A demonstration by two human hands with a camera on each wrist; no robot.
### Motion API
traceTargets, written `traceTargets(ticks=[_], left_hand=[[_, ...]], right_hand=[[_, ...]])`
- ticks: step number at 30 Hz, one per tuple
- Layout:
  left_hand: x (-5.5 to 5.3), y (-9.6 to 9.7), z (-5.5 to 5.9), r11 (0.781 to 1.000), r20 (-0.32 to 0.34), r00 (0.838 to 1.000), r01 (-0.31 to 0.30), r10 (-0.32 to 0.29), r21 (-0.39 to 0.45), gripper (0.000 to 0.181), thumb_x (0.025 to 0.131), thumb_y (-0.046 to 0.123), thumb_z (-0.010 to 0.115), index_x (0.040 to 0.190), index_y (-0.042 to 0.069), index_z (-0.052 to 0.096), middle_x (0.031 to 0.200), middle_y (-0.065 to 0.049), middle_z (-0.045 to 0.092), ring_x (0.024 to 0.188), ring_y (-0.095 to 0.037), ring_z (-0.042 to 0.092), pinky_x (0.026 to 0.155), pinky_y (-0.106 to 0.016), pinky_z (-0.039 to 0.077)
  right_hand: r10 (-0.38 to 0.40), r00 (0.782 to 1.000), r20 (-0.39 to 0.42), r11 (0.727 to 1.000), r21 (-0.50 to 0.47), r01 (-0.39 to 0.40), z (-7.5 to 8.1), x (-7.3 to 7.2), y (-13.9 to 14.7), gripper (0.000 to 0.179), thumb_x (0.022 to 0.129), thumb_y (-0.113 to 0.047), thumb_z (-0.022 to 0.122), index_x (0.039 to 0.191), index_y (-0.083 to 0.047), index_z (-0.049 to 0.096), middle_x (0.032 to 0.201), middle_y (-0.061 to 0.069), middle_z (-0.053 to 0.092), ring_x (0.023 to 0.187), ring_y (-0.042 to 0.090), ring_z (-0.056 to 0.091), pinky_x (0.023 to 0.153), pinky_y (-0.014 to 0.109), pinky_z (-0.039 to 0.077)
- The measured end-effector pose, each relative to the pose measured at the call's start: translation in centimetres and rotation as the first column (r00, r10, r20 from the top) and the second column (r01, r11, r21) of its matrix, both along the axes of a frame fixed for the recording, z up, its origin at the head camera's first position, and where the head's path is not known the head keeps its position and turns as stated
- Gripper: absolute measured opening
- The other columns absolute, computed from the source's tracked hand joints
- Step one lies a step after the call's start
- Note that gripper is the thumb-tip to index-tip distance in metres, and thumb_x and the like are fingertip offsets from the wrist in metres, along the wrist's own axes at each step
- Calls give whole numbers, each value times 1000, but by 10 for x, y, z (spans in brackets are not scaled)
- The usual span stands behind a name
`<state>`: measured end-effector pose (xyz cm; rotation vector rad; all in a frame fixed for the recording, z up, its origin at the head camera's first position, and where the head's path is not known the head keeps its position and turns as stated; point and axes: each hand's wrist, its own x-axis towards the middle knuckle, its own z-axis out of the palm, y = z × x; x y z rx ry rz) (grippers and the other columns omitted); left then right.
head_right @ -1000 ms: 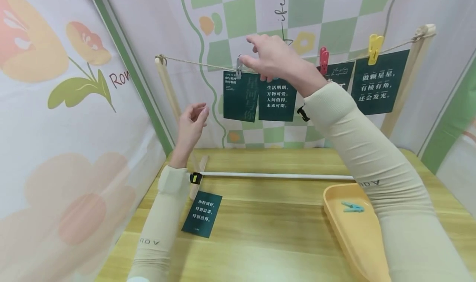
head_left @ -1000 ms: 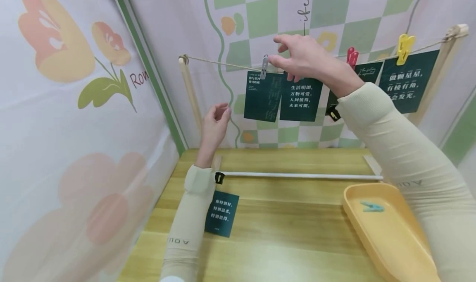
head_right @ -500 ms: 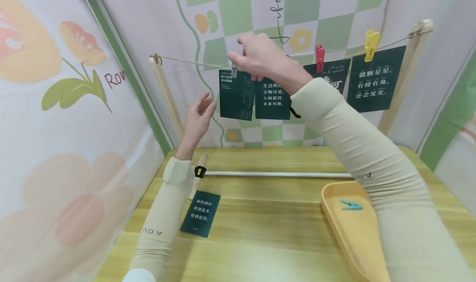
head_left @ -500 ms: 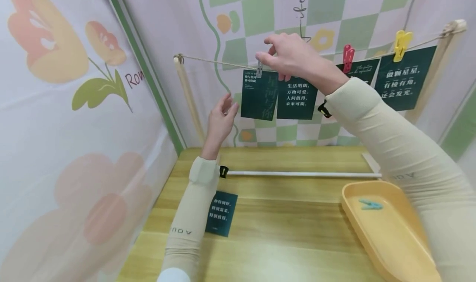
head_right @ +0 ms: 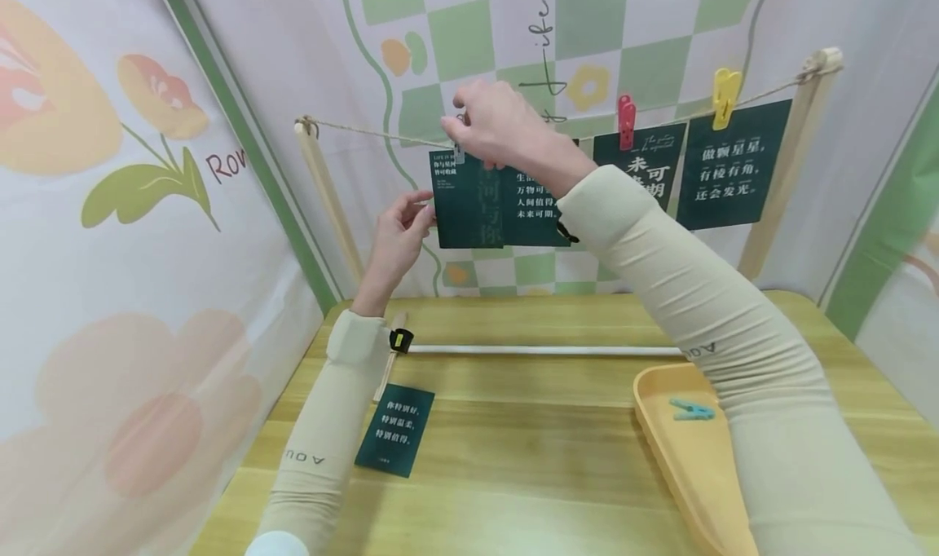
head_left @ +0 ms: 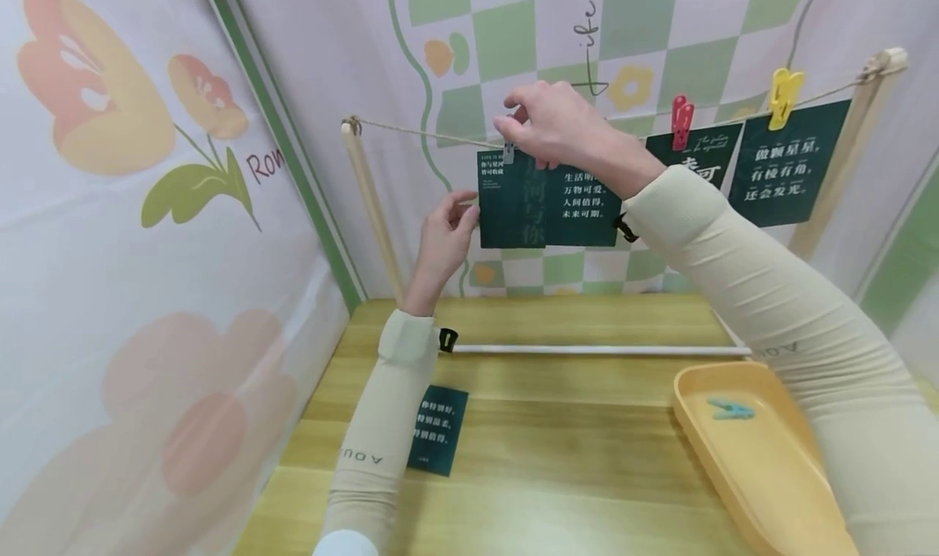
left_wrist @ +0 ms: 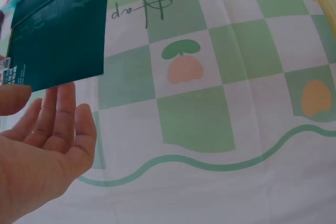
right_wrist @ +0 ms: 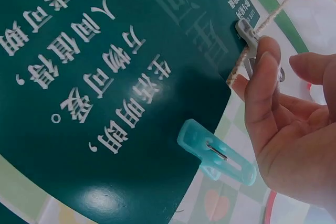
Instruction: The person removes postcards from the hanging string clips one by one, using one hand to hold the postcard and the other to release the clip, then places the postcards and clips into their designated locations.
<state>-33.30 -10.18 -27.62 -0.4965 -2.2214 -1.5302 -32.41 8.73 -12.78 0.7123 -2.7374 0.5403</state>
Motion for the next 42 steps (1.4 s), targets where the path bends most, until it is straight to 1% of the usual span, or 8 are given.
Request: traceTargets(ticks=[5, 10, 17, 20, 27, 32, 38, 42], left_hand=[[-2, 2, 2, 1000, -18, 1000, 17, -16, 18, 21, 101, 15, 55, 114, 2, 65, 98, -15, 68, 83, -24, 64, 69, -20, 48], [-5, 3, 1, 999, -19, 999, 29, -28, 17, 19, 100, 13, 55, 111, 0, 65, 92, -15, 65, 86, -32, 64, 70, -19, 49], [-4, 4, 4, 999, 16, 999, 47, -47, -13, 18, 101, 14, 55, 110, 1, 65, 91, -14, 65, 88, -33, 66, 70, -21, 50], [-5, 3, 6, 999, 25, 999, 47, -47, -19, 19, 100, 14, 55, 110, 2, 65, 92, -14, 66, 90, -35, 66, 71, -22, 50], [-4, -1, 7, 999, 56, 998, 44, -43, -21, 19, 100, 17, 57, 108, 2, 65, 90, -12, 67, 86, -29, 66, 72, -22, 52], [-4, -5, 5, 999, 58, 997, 51, -51, -3, 18, 100, 16, 57, 107, 1, 65, 88, -13, 66, 88, -36, 67, 67, -20, 49], [-7, -5, 4, 998, 45, 997, 57, -56, -24, 18, 100, 17, 57, 107, 2, 65, 89, -12, 66, 84, -28, 67, 68, -21, 50], [-7, -5, 5, 999, 40, 998, 48, -47, -23, 18, 100, 17, 57, 105, 3, 66, 87, -11, 65, 83, -26, 67, 68, -21, 50]], right_hand=[[-16, 1000, -16, 1000, 7, 16, -1, -1, 1, 49, 103, -38, 41, 139, -7, 53, 126, 16, 66, 62, 21, 70, 58, 31, 53], [-30, 999, -14, 1000, 8, 30, 0, -3, 4, 44, 103, -37, 40, 127, -7, 62, 102, 16, 70, 60, 22, 68, 55, 31, 54], [-31, 998, 50, 998, 51, 28, 0, -5, 7, 43, 102, -36, 42, 131, -7, 58, 127, 19, 65, 59, 22, 68, 60, 34, 54], [-25, 998, 53, 999, 32, 24, 1, -5, 7, 43, 102, -35, 44, 131, -6, 56, 127, 19, 65, 60, 22, 68, 58, 34, 55], [-1, 998, 58, 1000, 25, -1, 3, -3, 4, 42, 102, -35, 48, 131, -6, 55, 124, 17, 66, 59, 19, 67, 59, 33, 54], [30, 999, 15, 999, 28, -30, 1, -5, -2, 32, 101, -33, 52, 117, -6, 59, 106, 11, 68, 59, 20, 63, 62, 33, 51], [26, 998, -52, 999, 25, -24, 0, -6, -4, 28, 99, -31, 58, 110, -6, 62, 101, 10, 66, 82, 25, 61, 75, 36, 46], [54, 997, -58, 999, 4, -54, -1, -6, -4, 25, 98, -30, 61, 109, -7, 59, 103, 10, 65, 81, 25, 60, 74, 36, 46]])
